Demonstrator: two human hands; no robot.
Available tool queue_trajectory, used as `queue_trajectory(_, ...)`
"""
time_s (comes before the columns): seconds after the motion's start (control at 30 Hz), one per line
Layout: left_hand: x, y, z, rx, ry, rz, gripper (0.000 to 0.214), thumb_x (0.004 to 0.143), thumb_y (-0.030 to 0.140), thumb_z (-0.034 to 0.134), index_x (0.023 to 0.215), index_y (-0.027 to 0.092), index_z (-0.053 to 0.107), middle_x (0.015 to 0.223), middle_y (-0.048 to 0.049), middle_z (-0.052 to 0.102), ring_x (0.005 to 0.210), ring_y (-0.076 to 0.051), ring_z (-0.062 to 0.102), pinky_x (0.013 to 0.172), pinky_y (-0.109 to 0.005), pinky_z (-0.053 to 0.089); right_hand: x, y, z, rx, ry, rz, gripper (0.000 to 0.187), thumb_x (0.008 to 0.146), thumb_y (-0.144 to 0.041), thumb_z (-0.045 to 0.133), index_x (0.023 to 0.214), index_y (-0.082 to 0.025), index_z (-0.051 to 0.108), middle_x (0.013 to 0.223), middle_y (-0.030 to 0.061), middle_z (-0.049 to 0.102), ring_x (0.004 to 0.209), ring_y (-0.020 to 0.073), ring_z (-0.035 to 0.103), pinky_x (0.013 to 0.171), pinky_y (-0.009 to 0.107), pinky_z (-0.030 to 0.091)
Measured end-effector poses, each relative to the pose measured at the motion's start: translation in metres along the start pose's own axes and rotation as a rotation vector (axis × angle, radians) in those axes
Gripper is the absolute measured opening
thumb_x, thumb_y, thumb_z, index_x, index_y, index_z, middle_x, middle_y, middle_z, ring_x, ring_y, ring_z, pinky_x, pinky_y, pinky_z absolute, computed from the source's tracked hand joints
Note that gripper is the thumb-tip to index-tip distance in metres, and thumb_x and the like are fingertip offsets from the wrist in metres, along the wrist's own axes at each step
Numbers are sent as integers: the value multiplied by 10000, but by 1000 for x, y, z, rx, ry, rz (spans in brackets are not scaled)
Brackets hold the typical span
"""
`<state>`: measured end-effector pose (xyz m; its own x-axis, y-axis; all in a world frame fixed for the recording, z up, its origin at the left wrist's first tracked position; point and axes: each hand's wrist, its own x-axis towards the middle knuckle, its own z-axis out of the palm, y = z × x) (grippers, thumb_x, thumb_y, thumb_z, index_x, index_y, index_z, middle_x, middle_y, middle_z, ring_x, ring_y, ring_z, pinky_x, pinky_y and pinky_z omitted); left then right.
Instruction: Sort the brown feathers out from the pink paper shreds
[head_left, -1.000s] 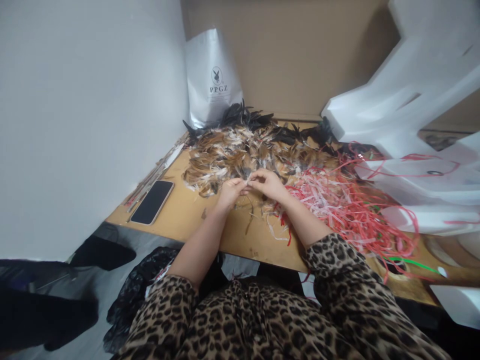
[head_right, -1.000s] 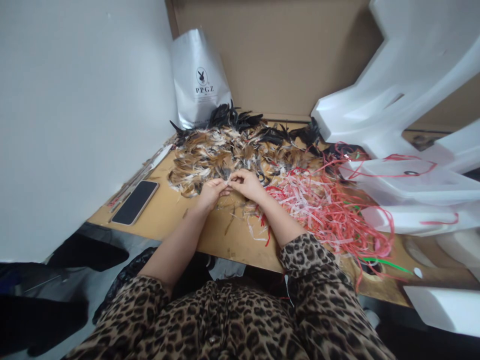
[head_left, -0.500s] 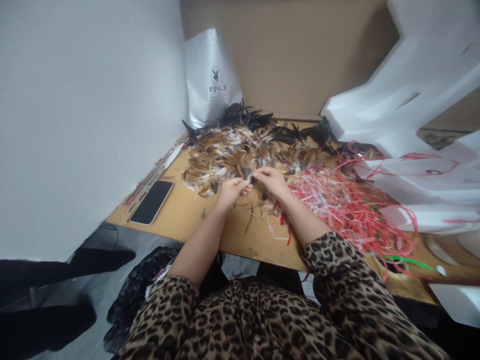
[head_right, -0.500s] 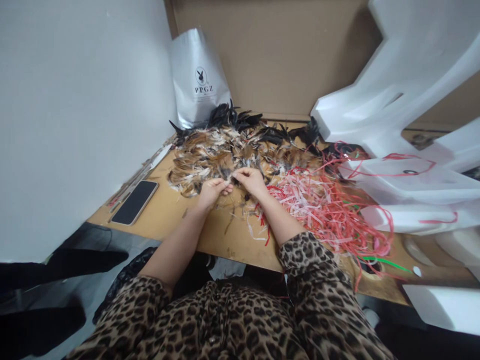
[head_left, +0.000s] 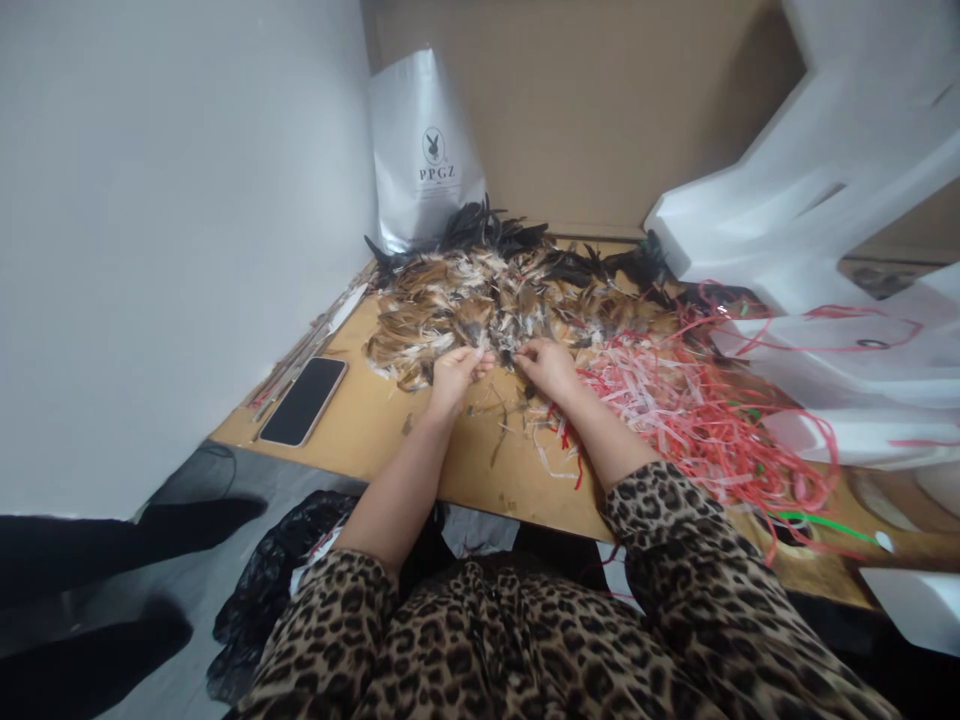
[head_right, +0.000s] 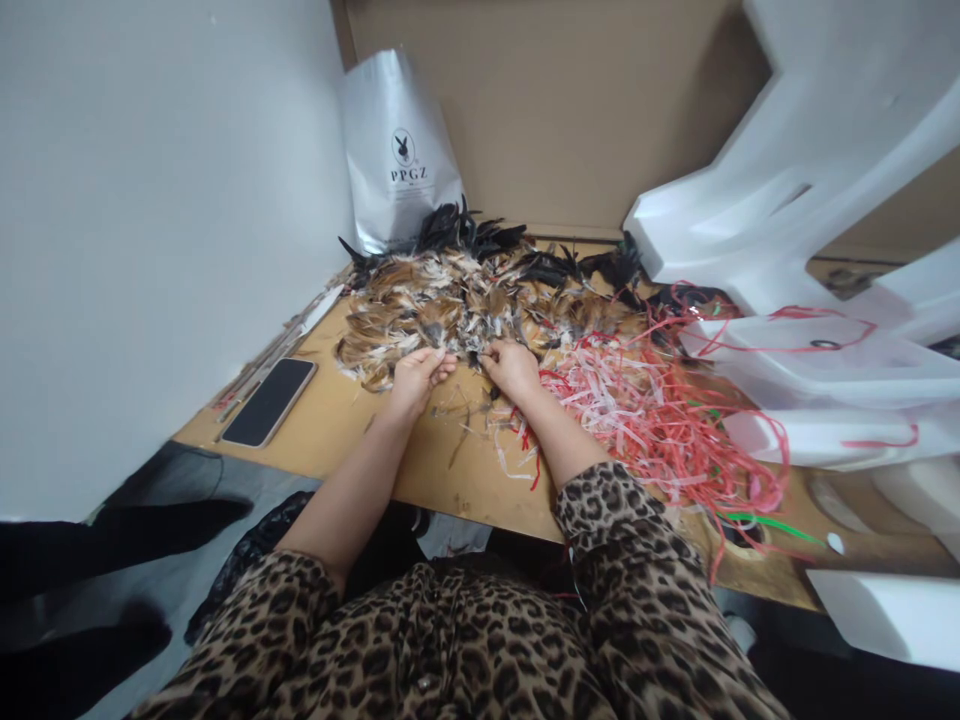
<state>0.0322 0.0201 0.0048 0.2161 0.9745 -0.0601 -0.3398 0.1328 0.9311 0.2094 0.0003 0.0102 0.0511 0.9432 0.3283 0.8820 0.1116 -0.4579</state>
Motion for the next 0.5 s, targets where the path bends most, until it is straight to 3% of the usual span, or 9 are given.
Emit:
queue_trajectory(0.27,1,-3,0,22,-17,0,243,648,352,673,728,126,638,747,-65,680,579,-73,578,544,-185,394,3,-10,8,-130,67,36,400,719,-508,569,928,-175,643,842,104,627,769,217,554,653,301,372)
queue_trajectory(0.4,2,-3,0,29,3,4,241,640,351,678,713,126,633,727,-60,676,568,-75,574,527,-187,384,5,-12,12,-159,53,-10,213,773,-345,517,772,-183,656,814,94,627,779,210,553,691,312,366)
queue_trajectory(0.5,2,-2,0,24,21,15,248,636,356,684,704,123,629,715,-56,672,562,-70,571,518,-178,383,6,-7,13,3,102,-9,178,756,-262,497,711,-180,647,773,70,622,750,183,549,702,301,378)
